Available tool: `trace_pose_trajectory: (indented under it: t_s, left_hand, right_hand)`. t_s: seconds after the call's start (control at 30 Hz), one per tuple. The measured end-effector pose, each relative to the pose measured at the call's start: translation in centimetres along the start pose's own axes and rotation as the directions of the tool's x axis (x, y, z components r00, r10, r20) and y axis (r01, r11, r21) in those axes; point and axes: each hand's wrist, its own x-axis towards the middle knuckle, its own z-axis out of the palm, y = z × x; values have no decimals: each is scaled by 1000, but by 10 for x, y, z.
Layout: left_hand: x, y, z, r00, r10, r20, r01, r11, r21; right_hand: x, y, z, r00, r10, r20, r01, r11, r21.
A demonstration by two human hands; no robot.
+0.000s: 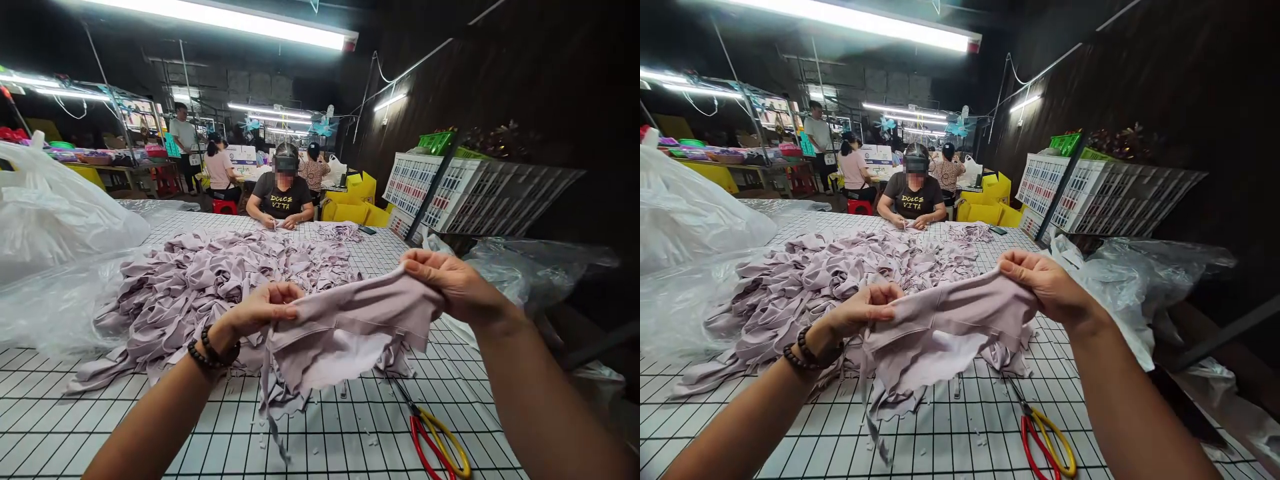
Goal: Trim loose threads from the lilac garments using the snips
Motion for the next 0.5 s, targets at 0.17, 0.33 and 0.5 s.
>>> trace_pose_trajectory:
  t_s: [0.17,0.33,0.5]
  left_hand:
    - [-16,-10,0,996,5,90,-34,943,330]
    - [-20,-37,6,988,150,-33,-80,686,724]
    - [-9,-76,30,828,508,-236,72,322,944]
  right_hand:
    - [6,22,14,994,106,40,-110,988,107]
    - [11,30,24,989,141,45,-147,968,205]
    - [12,37,42,986,153,63,-163,968,191]
